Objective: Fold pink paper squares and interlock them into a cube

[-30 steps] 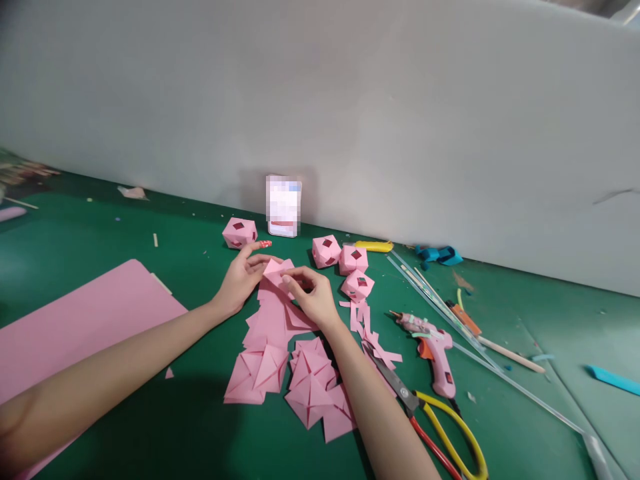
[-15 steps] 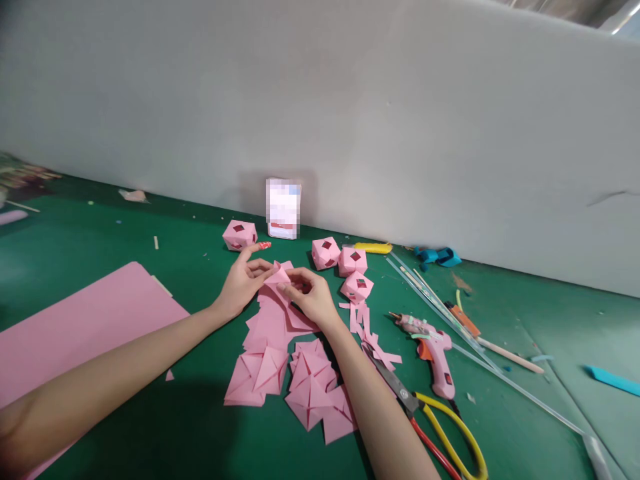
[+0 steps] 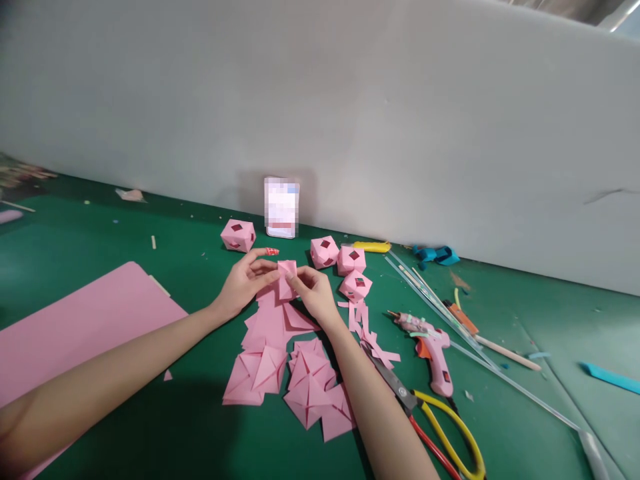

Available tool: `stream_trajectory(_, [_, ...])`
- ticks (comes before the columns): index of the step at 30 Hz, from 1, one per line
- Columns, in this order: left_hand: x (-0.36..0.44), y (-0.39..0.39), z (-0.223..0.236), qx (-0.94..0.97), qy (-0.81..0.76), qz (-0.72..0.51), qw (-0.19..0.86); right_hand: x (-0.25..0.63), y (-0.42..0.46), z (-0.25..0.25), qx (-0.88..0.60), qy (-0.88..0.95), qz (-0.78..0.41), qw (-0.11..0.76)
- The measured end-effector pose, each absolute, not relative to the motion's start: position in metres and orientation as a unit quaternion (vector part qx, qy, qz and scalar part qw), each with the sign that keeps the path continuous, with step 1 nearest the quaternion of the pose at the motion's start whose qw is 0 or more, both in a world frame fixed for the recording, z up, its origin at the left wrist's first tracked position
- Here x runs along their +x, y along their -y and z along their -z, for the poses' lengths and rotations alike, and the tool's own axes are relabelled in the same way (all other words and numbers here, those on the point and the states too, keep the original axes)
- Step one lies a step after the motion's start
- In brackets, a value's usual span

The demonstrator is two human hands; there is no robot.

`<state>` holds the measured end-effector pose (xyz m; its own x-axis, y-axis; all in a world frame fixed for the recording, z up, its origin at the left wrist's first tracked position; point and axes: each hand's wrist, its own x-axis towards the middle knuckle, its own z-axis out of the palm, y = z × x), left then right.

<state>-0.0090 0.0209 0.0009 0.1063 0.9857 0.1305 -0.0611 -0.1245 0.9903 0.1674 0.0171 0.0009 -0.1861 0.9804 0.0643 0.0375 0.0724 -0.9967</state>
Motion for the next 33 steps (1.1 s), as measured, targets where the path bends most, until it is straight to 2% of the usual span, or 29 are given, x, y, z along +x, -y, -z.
stream_trajectory(33, [-0.0105,-0.0211,-0.0011,0.547,-0.437,-0.496,0.514,0.1636,-0.0134,0.0045,-0.445,0.602,-0.472,0.466])
